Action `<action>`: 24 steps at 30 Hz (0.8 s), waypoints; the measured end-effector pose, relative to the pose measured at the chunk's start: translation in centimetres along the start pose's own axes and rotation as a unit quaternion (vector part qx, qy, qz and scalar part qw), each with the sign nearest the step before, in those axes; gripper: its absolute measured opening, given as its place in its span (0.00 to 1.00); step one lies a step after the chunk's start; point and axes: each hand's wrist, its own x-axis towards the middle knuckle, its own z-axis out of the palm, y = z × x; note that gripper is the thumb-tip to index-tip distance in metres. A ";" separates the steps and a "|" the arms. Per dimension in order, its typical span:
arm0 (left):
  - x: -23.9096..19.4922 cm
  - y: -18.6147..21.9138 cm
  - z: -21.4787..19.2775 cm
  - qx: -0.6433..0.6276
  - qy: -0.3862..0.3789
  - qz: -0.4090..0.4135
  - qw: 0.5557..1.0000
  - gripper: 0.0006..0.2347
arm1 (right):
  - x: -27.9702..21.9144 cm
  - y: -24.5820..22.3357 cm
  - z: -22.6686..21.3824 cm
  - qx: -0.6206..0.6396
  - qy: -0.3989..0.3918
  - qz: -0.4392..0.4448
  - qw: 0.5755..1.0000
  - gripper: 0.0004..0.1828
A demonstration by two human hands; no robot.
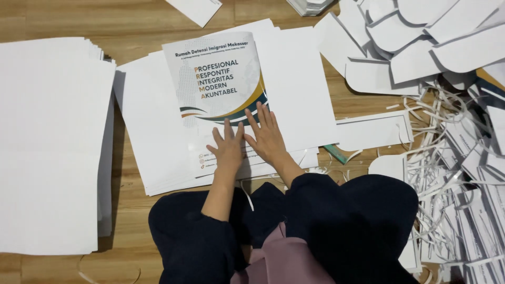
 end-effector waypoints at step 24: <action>1.1 0.5 0.4 0.204 -0.050 -0.003 0.978 0.44 | 23.0 7.1 -6.5 0.088 0.086 0.302 0.945 0.58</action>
